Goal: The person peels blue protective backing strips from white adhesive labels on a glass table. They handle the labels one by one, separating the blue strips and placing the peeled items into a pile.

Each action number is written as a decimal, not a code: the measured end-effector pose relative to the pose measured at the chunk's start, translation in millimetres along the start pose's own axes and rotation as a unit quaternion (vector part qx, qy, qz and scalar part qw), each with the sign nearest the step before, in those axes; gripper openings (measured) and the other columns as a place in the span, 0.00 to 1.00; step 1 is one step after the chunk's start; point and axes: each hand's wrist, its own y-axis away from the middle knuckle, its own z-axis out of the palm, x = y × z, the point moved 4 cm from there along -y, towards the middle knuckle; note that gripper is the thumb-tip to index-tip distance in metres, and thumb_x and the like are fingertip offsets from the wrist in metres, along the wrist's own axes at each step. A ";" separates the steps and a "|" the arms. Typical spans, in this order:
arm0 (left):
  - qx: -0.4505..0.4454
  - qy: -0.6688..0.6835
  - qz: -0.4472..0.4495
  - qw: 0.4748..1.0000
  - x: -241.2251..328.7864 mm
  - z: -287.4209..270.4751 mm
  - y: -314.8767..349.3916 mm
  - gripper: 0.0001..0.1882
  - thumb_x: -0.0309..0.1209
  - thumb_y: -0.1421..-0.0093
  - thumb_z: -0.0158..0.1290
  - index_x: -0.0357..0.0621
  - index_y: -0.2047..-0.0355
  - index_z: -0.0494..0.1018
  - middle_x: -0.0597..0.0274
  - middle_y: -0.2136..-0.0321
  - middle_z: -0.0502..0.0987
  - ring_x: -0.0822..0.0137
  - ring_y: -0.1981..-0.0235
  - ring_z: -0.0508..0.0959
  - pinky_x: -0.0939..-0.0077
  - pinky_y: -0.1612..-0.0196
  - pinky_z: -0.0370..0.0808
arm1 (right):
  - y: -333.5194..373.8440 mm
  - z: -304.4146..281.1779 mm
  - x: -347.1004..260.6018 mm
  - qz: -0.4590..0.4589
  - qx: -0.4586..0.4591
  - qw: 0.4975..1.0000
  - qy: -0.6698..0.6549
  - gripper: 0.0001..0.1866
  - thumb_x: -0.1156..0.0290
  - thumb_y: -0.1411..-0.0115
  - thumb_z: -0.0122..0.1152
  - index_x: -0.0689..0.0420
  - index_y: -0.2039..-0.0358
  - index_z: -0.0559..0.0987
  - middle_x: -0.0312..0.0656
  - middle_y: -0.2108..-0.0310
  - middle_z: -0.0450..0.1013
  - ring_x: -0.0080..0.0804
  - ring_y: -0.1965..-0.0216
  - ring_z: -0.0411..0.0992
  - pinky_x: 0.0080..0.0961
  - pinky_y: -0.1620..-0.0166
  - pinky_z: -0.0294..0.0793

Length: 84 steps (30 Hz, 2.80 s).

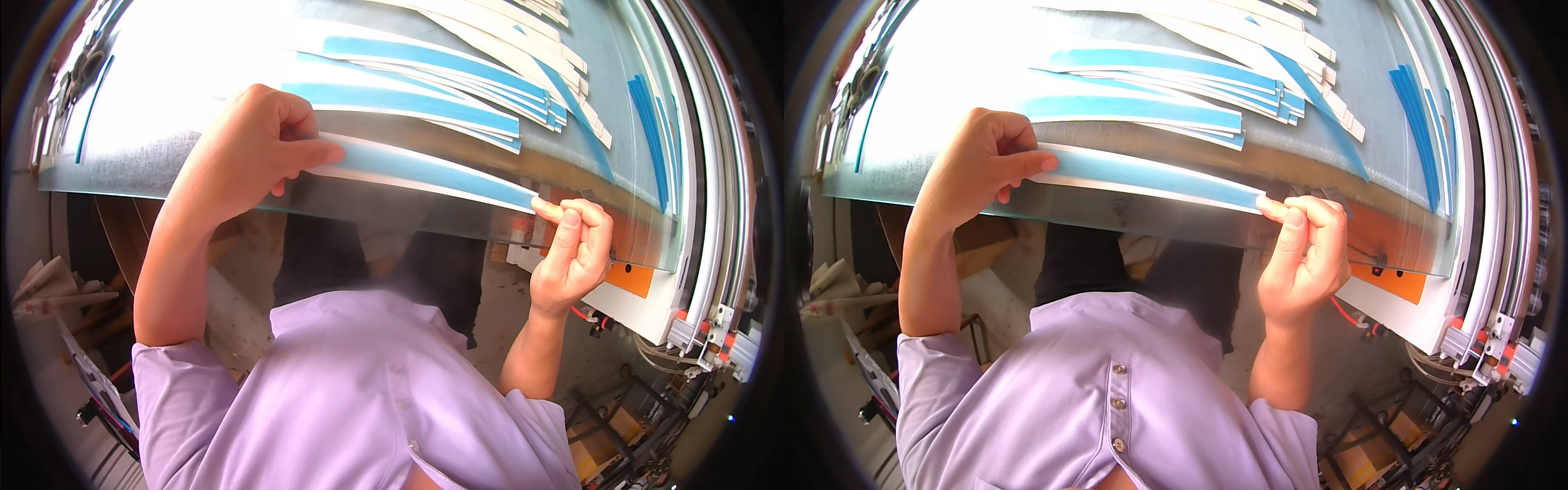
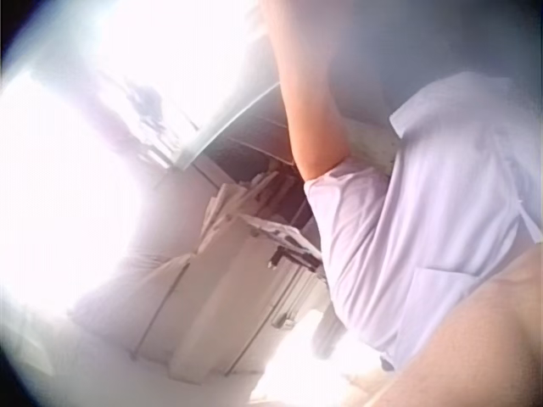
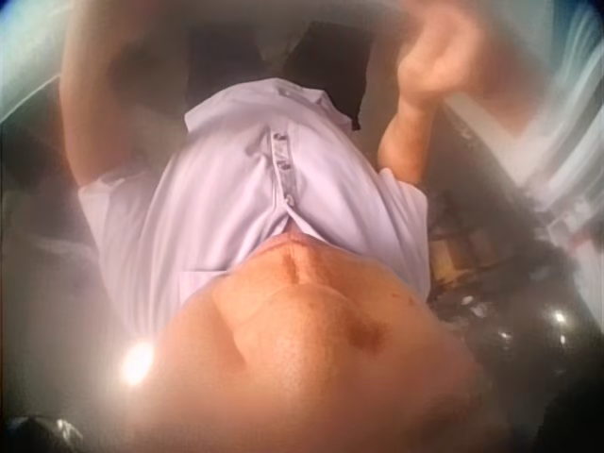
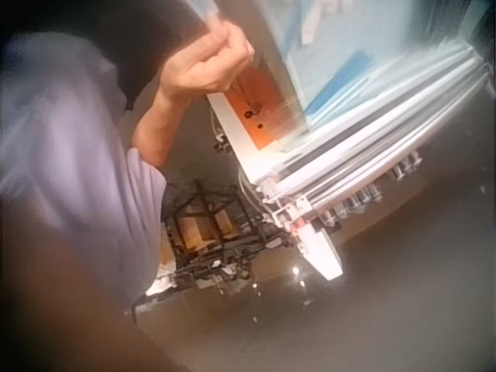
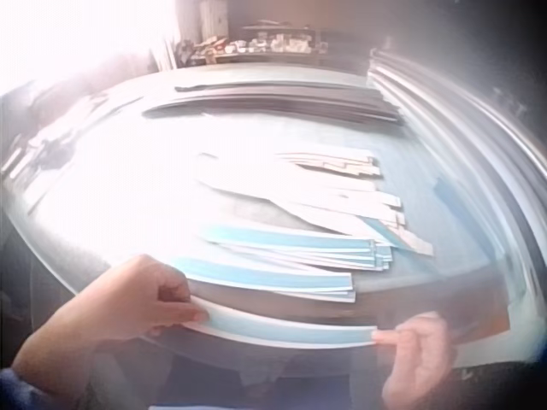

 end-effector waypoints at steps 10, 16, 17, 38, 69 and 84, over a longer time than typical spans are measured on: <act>-0.002 -0.007 -0.001 1.000 0.8 -0.8 1.1 0.17 0.32 0.42 0.67 0.39 0.81 0.72 0.71 0.87 0.69 0.81 0.86 0.66 0.83 0.83 0.63 | 0.0 2.4 -1.1 0.013 0.003 1.000 -0.015 0.03 0.77 0.30 0.53 0.63 0.62 0.74 0.44 0.72 0.83 0.31 0.69 0.72 0.25 0.58 0.72; 0.002 -0.011 0.002 1.000 1.3 1.2 0.2 0.16 0.31 0.43 0.67 0.40 0.81 0.72 0.71 0.87 0.69 0.81 0.86 0.67 0.84 0.83 0.63 | -1.7 1.8 -0.8 0.007 0.004 1.000 -0.007 0.03 0.77 0.30 0.53 0.62 0.63 0.74 0.43 0.72 0.83 0.30 0.70 0.72 0.25 0.58 0.72; -0.001 -0.010 -0.001 1.000 0.8 1.7 -0.6 0.16 0.31 0.43 0.67 0.40 0.81 0.72 0.71 0.87 0.69 0.81 0.86 0.67 0.84 0.84 0.63 | -2.0 1.1 -0.8 0.011 0.005 1.000 -0.009 0.04 0.77 0.30 0.53 0.62 0.63 0.74 0.43 0.72 0.83 0.30 0.71 0.72 0.25 0.58 0.72; 0.012 -0.021 0.028 0.999 1.9 1.5 3.1 0.15 0.30 0.42 0.66 0.39 0.81 0.73 0.71 0.87 0.69 0.80 0.85 0.66 0.82 0.82 0.63 | -1.9 74.3 -81.3 -0.165 -0.099 0.976 0.097 0.18 0.72 0.43 0.68 0.62 0.52 0.80 0.46 0.56 0.73 0.46 0.55 0.72 0.43 0.53 0.70; 0.078 -0.037 0.077 0.993 6.9 -5.5 21.0 0.13 0.26 0.39 0.62 0.37 0.78 0.72 0.69 0.87 0.69 0.80 0.86 0.66 0.81 0.83 0.60 | 3.0 47.9 -60.1 -0.144 -0.058 0.978 0.136 0.08 0.82 0.46 0.64 0.62 0.65 0.84 0.44 0.66 0.78 0.42 0.65 0.74 0.34 0.61 0.74; 0.162 -0.088 0.158 0.970 -0.8 -4.2 29.3 0.11 0.27 0.43 0.65 0.34 0.75 0.75 0.62 0.82 0.70 0.72 0.80 0.66 0.75 0.75 0.63 | 0.5 47.7 -62.7 -0.129 -0.071 0.980 0.134 0.08 0.82 0.46 0.64 0.63 0.65 0.84 0.44 0.66 0.78 0.43 0.65 0.74 0.34 0.61 0.74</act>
